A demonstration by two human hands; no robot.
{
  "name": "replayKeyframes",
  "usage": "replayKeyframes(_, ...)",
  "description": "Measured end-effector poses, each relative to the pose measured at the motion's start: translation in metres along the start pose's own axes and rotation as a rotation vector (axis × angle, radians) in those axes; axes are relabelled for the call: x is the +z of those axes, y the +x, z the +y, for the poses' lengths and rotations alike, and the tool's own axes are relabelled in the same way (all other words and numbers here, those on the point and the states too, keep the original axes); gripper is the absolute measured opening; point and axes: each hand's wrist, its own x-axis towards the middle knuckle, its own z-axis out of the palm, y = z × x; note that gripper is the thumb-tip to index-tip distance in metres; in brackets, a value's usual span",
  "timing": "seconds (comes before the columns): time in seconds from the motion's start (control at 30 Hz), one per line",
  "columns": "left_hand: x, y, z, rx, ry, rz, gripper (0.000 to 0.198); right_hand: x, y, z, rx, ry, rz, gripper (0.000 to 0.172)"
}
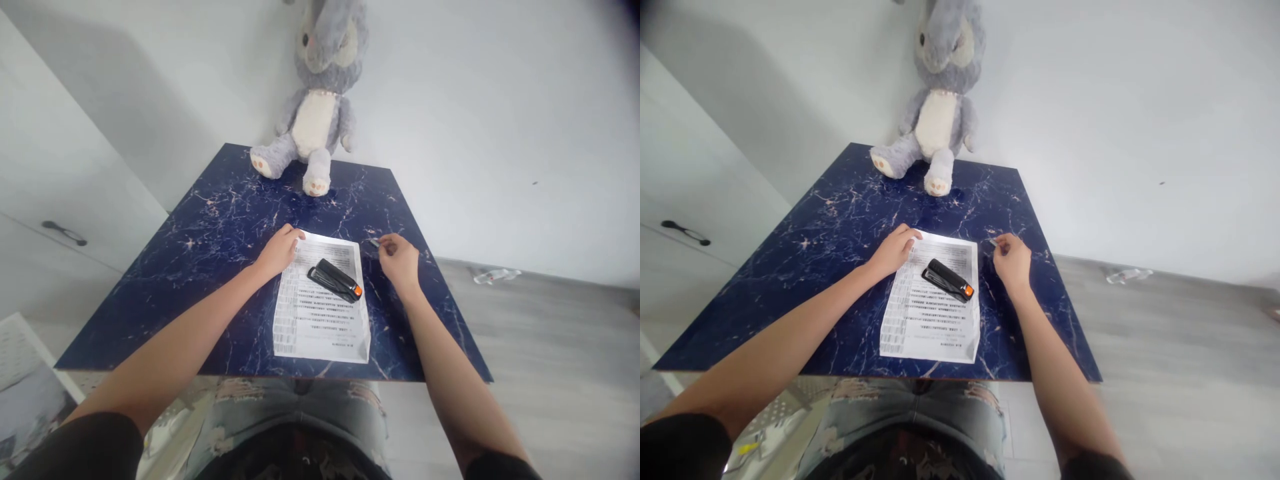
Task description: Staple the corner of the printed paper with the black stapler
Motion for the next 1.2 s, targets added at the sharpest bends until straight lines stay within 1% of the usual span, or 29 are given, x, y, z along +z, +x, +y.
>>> replayKeyframes(0.17,-0.004,0.000,0.003,0.013,-0.083,0.051,0.036,0.001,0.007,0.012,0.005,-0.115,0.045,0.030)
replayKeyframes(0.23,-0.004,0.000,0.001,0.025,-0.106,0.052,0.036,0.000,0.009,0.012,0.025,-0.096,0.043,0.029)
replayKeyframes(0.3,-0.002,0.000,-0.002,0.026,-0.087,0.049,0.035,-0.001,0.008,0.009,0.042,-0.011,0.019,0.026)
replayKeyframes(0.37,0.001,0.001,-0.005,0.002,-0.018,0.054,0.031,-0.002,0.005,0.000,0.025,0.120,-0.065,0.029)
replayKeyframes(0.43,0.004,0.000,-0.006,-0.042,0.059,0.077,0.030,-0.003,-0.001,-0.015,-0.042,0.239,-0.201,0.038)
replayKeyframes(0.53,0.007,0.000,-0.005,-0.148,0.073,0.104,0.049,-0.001,-0.014,-0.044,-0.205,0.358,-0.466,0.044)
replayKeyframes(0.57,0.007,0.000,-0.004,-0.179,0.059,0.102,0.051,0.001,-0.020,-0.053,-0.266,0.365,-0.554,0.045)
replayKeyframes(0.6,0.007,0.001,-0.003,-0.197,0.050,0.094,0.045,0.003,-0.025,-0.061,-0.329,0.347,-0.627,0.047)
replayKeyframes(0.67,0.005,0.001,-0.001,-0.173,0.051,0.070,0.021,0.007,-0.033,-0.073,-0.438,0.276,-0.714,0.046)
replayKeyframes(0.7,0.004,0.001,0.000,-0.144,0.049,0.066,0.014,0.009,-0.036,-0.077,-0.470,0.257,-0.732,0.042)
replayKeyframes(0.73,0.003,0.002,0.000,-0.115,0.037,0.067,0.018,0.010,-0.037,-0.078,-0.480,0.262,-0.748,0.037)
replayKeyframes(0.77,0.002,0.002,0.000,-0.088,0.016,0.071,0.022,0.010,-0.038,-0.078,-0.462,0.289,-0.762,0.032)
replayKeyframes(0.83,0.000,0.002,-0.001,-0.058,-0.039,0.094,0.024,0.008,-0.036,-0.073,-0.335,0.371,-0.766,0.027)
replayKeyframes(0.9,0.000,0.002,-0.004,-0.059,-0.084,0.112,0.023,0.004,-0.032,-0.067,-0.140,0.477,-0.681,0.030)
replayKeyframes(1.0,-0.001,0.002,-0.008,-0.081,-0.119,0.140,0.025,-0.007,-0.025,-0.059,0.121,0.733,-0.501,0.039)
replayKeyframes(1.1,-0.003,0.003,-0.009,-0.088,-0.129,0.157,0.026,-0.017,-0.019,-0.056,0.279,0.940,-0.430,0.048)
replayKeyframes(1.2,-0.005,0.003,-0.006,-0.095,-0.128,0.153,0.027,-0.020,-0.016,-0.056,0.380,1.031,-0.361,0.050)
